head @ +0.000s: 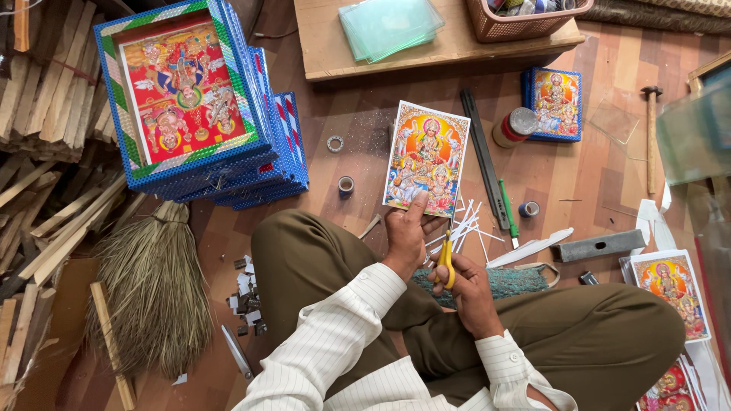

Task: The person sits on the floor and trims a printed deity image with scissors, then places the image into a blue beaded picture frame and folds the frame edges over it to secure it. They handle the frame, image, and a stack of backing boards on the floor.

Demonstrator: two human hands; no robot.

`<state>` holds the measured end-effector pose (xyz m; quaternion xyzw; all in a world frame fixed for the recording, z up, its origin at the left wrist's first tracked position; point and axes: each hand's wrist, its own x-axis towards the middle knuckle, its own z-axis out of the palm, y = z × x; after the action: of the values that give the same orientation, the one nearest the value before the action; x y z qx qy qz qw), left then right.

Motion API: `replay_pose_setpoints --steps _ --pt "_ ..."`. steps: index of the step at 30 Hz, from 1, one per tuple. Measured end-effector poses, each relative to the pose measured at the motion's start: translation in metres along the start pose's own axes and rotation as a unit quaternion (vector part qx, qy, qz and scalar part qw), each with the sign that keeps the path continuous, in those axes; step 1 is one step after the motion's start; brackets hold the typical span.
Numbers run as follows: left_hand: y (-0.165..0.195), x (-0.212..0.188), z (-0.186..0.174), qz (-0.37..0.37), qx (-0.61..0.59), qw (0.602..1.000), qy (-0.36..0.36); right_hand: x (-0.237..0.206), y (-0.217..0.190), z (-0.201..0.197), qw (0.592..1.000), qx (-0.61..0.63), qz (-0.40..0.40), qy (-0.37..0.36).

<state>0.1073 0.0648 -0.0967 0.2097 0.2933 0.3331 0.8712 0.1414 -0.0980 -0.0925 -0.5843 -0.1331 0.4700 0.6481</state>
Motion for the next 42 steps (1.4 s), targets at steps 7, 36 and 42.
replay_pose_setpoints --steps 7,36,42 --pt "-0.001 0.000 -0.001 0.005 -0.005 1.000 -0.007 0.002 0.009 -0.004 1.000 0.008 0.001 0.007" --pt "-0.012 -0.011 -0.006 -0.052 -0.008 0.998 -0.034 0.005 0.005 -0.005 0.998 0.035 -0.025 0.046" --pt "-0.012 -0.011 -0.007 -0.053 -0.007 0.998 -0.038 0.006 0.008 -0.003 0.998 0.021 -0.032 0.057"
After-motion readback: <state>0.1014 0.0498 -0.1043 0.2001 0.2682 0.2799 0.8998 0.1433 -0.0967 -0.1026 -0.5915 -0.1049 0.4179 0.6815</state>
